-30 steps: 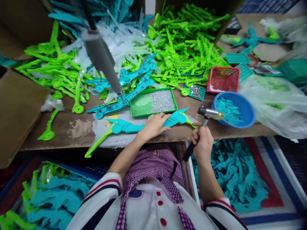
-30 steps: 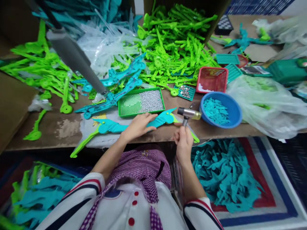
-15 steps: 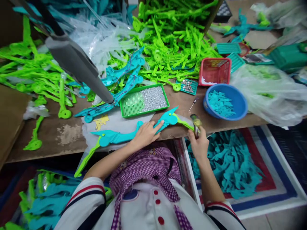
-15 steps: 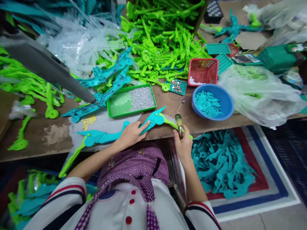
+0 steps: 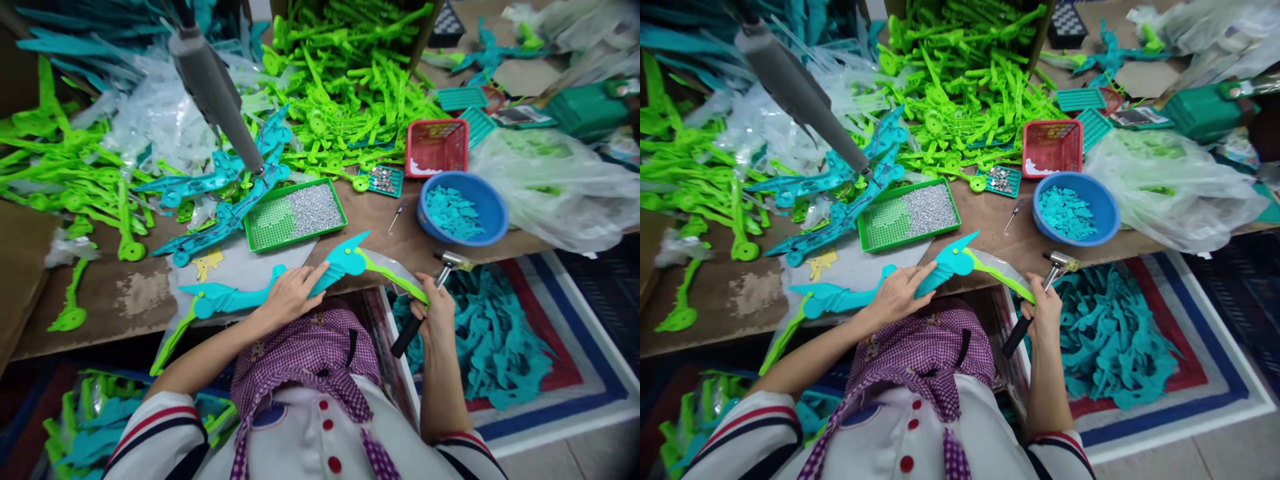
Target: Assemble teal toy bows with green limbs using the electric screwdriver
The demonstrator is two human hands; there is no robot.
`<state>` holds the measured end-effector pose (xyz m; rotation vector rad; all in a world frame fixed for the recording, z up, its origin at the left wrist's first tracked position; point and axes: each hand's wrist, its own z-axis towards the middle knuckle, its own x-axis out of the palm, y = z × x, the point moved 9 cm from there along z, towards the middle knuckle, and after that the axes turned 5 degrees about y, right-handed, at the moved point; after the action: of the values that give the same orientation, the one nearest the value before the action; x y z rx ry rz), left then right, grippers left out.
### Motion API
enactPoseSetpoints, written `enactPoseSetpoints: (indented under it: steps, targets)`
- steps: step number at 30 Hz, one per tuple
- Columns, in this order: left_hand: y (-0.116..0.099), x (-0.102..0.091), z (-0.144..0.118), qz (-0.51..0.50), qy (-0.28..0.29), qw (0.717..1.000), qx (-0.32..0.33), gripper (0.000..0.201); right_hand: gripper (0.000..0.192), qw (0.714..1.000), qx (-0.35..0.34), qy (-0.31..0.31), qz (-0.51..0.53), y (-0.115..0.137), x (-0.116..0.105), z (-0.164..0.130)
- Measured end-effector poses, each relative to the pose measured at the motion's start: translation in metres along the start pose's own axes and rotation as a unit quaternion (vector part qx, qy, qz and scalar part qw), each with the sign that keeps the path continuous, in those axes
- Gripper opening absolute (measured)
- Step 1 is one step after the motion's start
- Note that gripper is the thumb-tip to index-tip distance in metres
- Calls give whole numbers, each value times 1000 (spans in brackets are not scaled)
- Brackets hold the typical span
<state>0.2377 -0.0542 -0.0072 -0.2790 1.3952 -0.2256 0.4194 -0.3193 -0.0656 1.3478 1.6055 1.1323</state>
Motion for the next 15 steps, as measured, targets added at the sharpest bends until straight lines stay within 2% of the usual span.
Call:
enactPoseSetpoints:
  steps: [3,5,7,9,11,13,15]
  targets:
    - [15,-1,20,-86,53,992,-75,80,52,999,-17,-6,37,2,8,-1]
    - [23,3,45,-189,98,969,-123,74,50,997,-50,-23,45,11,6,-5]
    - [23,15,70,-320,159,921,-158,60,50,995,-73,-34,49,18,3,-9]
    - [19,31,86,-437,214,849,-205,52,50,995,-82,-41,42,20,-2,-11]
    - [18,43,91,-513,227,785,-263,46,50,996,-77,-41,29,19,-6,-11]
    - [17,48,90,-556,214,748,-293,40,49,996,-72,-38,20,20,-12,-8]
    - [14,49,87,-586,202,729,-291,36,47,996,-83,-42,3,27,-17,-1]
